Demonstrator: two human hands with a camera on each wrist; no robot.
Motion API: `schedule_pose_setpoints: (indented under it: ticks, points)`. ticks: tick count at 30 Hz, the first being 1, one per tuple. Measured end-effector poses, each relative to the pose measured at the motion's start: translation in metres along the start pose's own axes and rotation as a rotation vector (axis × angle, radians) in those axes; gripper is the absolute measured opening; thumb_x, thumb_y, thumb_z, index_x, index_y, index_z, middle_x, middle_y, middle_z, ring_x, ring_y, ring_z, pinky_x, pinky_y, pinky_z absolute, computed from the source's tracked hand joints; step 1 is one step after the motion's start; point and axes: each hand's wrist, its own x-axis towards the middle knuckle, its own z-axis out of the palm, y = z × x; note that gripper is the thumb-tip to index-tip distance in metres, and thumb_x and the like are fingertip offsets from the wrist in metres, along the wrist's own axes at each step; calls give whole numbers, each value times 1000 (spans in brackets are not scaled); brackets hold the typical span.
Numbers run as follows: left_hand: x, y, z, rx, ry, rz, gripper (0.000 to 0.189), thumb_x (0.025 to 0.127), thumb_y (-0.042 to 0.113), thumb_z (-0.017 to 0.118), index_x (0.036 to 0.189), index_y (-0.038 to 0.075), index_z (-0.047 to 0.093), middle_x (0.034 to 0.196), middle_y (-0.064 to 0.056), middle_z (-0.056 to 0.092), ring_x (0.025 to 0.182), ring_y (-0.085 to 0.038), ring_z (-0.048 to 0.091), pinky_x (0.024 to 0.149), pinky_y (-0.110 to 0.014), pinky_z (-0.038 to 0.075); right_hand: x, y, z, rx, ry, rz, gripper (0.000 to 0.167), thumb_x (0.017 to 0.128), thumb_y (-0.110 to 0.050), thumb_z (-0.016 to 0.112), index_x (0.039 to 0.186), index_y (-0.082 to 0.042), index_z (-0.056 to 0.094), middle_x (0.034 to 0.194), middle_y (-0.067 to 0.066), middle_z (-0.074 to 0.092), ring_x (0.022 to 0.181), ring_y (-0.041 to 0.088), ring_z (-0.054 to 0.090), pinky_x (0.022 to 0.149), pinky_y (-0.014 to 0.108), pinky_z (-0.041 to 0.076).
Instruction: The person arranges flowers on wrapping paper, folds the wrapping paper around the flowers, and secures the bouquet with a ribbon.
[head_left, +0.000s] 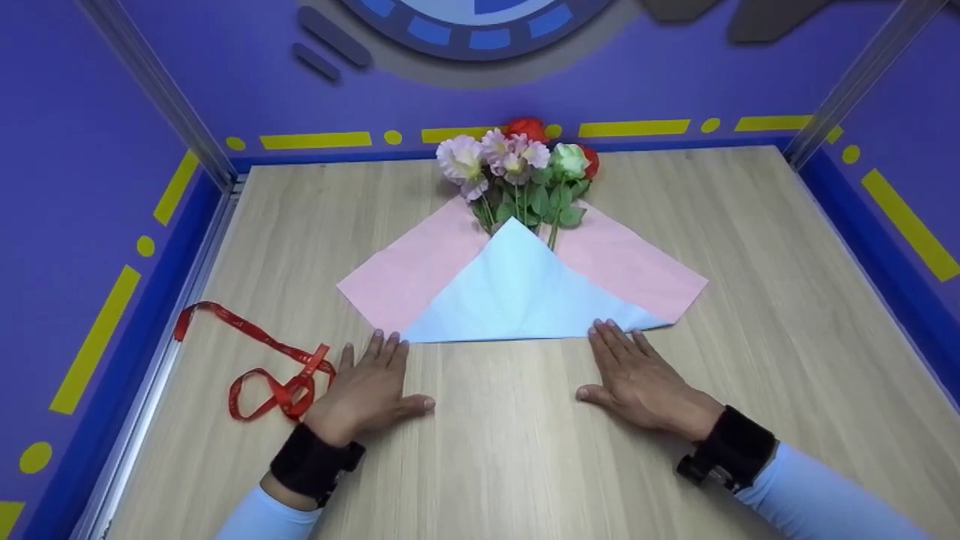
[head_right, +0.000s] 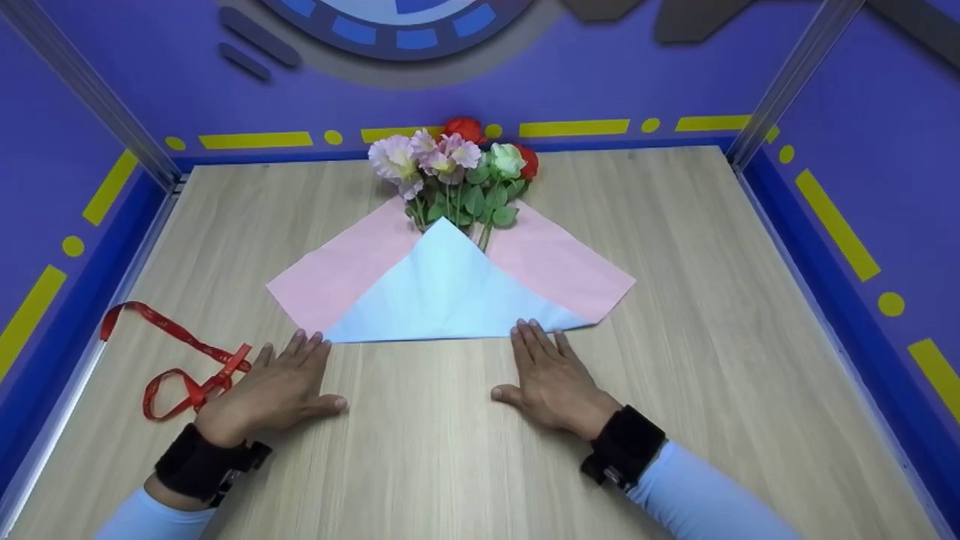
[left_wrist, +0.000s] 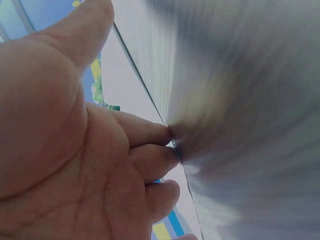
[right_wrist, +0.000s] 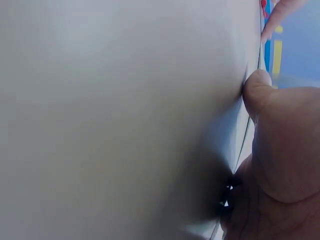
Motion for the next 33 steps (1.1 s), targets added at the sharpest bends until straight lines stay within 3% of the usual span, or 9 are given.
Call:
schedule_pose_setpoints:
  ticks: [9, 14, 16, 19, 21, 23, 28, 30, 33]
  points:
    - [-1, 0, -1, 8, 28, 12, 97, 97, 58, 69, 160, -8, 35, 169, -27, 28, 161, -45, 18, 122, -76, 15, -36, 38, -13, 33, -2, 214, 99, 106, -65, 44, 160, 15, 22, 169, 37, 17, 158, 54, 17, 121, 77, 11]
    - [0, 1, -2, 6, 47, 10, 96, 96, 58, 71, 159, -7, 39, 169, -26, 31, 161, -46, 17, 121, -78, 15, -43, 49, -27, -6, -21, 327, 103, 106, -66, 43, 155, 22, 26, 162, 44, 22, 154, 60, 20, 119, 80, 11]
    - [1, 2, -2, 10, 57, 3, 95, 95, 58, 71, 157, -8, 41, 168, -27, 33, 161, -48, 16, 121, -79, 14, -41, 47, -35, -62, 25, 346, 100, 106, -64, 47, 151, 24, 32, 158, 47, 30, 150, 62, 26, 118, 80, 16]
    - [3, 6, -5, 28, 79, -6, 92, 96, 56, 72, 153, -10, 46, 166, -30, 36, 159, -52, 16, 120, -80, 15, -29, 36, -47, -155, 203, 299, 88, 103, -54, 61, 144, 23, 46, 149, 46, 45, 143, 61, 41, 116, 77, 27]
    - [7, 9, -9, 49, 93, -19, 88, 96, 56, 71, 148, -12, 52, 162, -32, 40, 158, -54, 19, 119, -80, 18, -15, 21, -51, -177, 338, 211, 76, 100, -43, 70, 139, 20, 53, 144, 42, 53, 138, 58, 49, 115, 72, 35]
    - [14, 12, -13, 70, 121, -38, 83, 96, 56, 71, 142, -11, 58, 156, -33, 48, 155, -55, 26, 118, -79, 23, 3, 5, -50, -164, 417, 101, 64, 98, -33, 75, 137, 15, 58, 140, 38, 59, 133, 54, 56, 113, 66, 42]
    - [47, 16, -21, 42, 248, -99, 70, 96, 55, 73, 126, -8, 66, 123, -28, 64, 124, -47, 57, 101, -65, 47, 50, -32, -36, -84, 377, -99, 51, 100, -23, 74, 140, 7, 61, 136, 28, 64, 125, 43, 62, 105, 55, 53]
    - [61, 14, -22, 10, 298, -114, 66, 94, 52, 76, 121, -7, 66, 113, -25, 63, 108, -42, 58, 91, -59, 50, 67, -42, -30, -65, 349, -138, 50, 100, -23, 74, 141, 4, 61, 132, 25, 65, 120, 40, 63, 101, 52, 55]
    - [76, 9, -22, -11, 332, -135, 66, 90, 50, 82, 118, -7, 64, 108, -24, 59, 103, -40, 55, 85, -56, 50, 87, -53, -23, -48, 333, -172, 50, 101, -24, 73, 143, 1, 61, 123, 22, 66, 109, 38, 63, 91, 49, 57]
